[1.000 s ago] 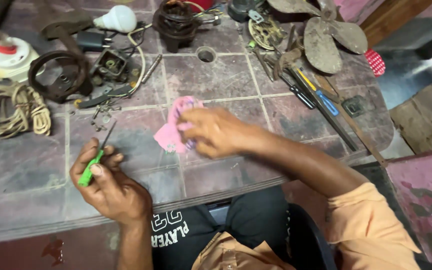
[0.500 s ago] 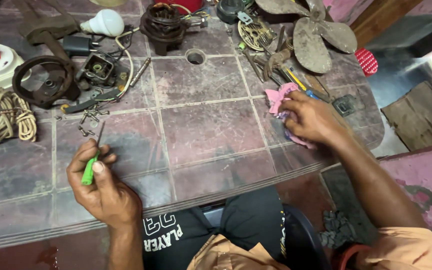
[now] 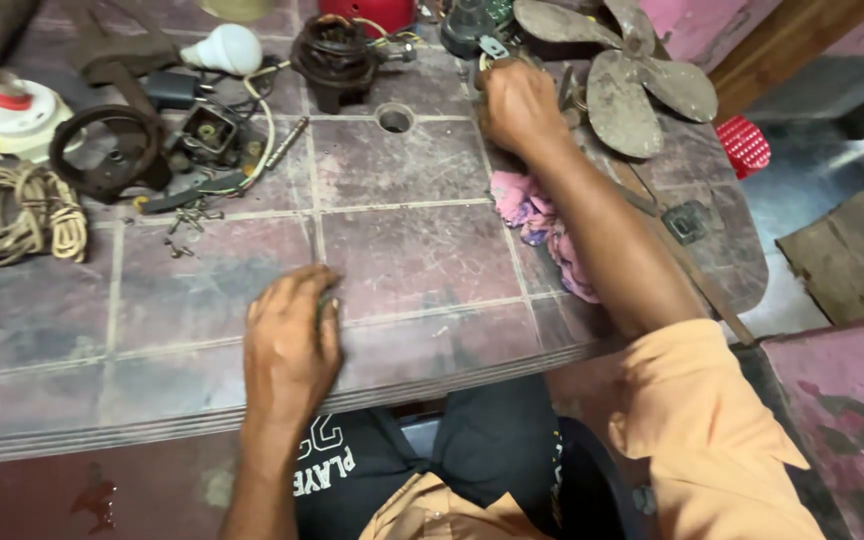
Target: Repairing a small electronic bulb and fan components on a workbench.
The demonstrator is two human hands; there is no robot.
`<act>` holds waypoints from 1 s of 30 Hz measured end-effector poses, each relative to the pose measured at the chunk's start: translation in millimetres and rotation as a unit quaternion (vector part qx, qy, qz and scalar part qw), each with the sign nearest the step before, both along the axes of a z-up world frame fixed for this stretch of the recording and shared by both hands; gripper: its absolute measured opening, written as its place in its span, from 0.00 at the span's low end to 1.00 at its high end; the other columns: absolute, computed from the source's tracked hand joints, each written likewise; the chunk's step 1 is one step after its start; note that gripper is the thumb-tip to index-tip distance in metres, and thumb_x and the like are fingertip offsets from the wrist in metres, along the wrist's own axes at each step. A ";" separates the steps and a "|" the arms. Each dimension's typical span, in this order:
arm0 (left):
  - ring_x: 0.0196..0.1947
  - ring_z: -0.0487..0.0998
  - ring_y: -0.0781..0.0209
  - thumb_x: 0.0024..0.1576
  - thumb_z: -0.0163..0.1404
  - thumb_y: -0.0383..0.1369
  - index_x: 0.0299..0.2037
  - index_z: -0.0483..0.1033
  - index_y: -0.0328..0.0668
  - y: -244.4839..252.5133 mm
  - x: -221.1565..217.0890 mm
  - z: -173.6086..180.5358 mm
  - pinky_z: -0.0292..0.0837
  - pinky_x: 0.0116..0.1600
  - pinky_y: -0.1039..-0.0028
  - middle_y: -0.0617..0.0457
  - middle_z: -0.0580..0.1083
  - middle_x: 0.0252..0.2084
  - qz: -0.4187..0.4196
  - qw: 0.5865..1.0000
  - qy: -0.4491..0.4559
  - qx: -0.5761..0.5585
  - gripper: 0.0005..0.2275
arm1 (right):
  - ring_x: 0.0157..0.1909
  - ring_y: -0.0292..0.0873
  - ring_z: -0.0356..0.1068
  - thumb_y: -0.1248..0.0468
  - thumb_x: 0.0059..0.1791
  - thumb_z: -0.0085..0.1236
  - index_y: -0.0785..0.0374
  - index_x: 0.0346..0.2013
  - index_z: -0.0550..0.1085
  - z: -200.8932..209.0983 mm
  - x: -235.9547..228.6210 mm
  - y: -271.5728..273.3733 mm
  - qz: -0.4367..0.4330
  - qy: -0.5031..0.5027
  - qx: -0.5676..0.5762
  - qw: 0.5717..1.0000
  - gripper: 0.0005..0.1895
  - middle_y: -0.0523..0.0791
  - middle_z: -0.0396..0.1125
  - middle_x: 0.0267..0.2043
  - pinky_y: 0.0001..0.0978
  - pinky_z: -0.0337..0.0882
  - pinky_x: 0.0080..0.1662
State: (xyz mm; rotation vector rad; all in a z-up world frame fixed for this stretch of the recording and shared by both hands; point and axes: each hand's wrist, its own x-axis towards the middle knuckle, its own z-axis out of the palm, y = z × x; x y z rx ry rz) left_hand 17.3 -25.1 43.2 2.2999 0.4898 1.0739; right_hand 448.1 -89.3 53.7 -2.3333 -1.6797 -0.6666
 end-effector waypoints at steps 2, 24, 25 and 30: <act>0.53 0.76 0.43 0.55 0.54 0.22 0.49 0.77 0.37 0.3 -1.0 3.0 0.68 0.58 0.56 0.43 0.76 0.51 0.005 0.999 0.033 0.015 0.12 | 0.42 0.60 0.73 0.66 0.45 0.59 0.64 0.32 0.78 -42.6 37.0 17.6 -0.046 -0.041 -0.032 0.998 0.05 0.57 0.73 0.37 0.53 0.72 0.47; 0.56 0.75 0.43 0.52 0.56 0.25 0.50 0.78 0.41 11.9 3.2 -3.3 0.68 0.59 0.56 0.43 0.74 0.55 0.004 1.000 0.014 -0.011 0.14 | 0.42 0.60 0.72 0.69 0.43 0.61 0.66 0.38 0.78 7.4 -56.3 -1.3 -0.008 0.061 0.134 0.989 0.10 0.57 0.70 0.41 0.50 0.72 0.43; 0.55 0.75 0.42 0.52 0.55 0.23 0.49 0.78 0.40 10.9 3.2 -4.5 0.68 0.58 0.55 0.43 0.74 0.54 0.006 1.000 0.025 -0.007 0.14 | 0.42 0.60 0.72 0.69 0.42 0.60 0.64 0.39 0.79 4.2 -56.8 -5.9 -0.002 0.088 0.080 0.993 0.10 0.56 0.70 0.41 0.50 0.72 0.43; 0.55 0.75 0.41 0.52 0.54 0.21 0.49 0.78 0.39 7.6 5.5 -12.1 0.68 0.58 0.54 0.42 0.75 0.54 0.023 0.999 0.034 0.003 0.14 | 0.43 0.59 0.73 0.69 0.42 0.62 0.62 0.38 0.82 0.5 -56.3 -30.9 0.006 0.098 -0.007 0.995 0.11 0.54 0.72 0.38 0.52 0.72 0.45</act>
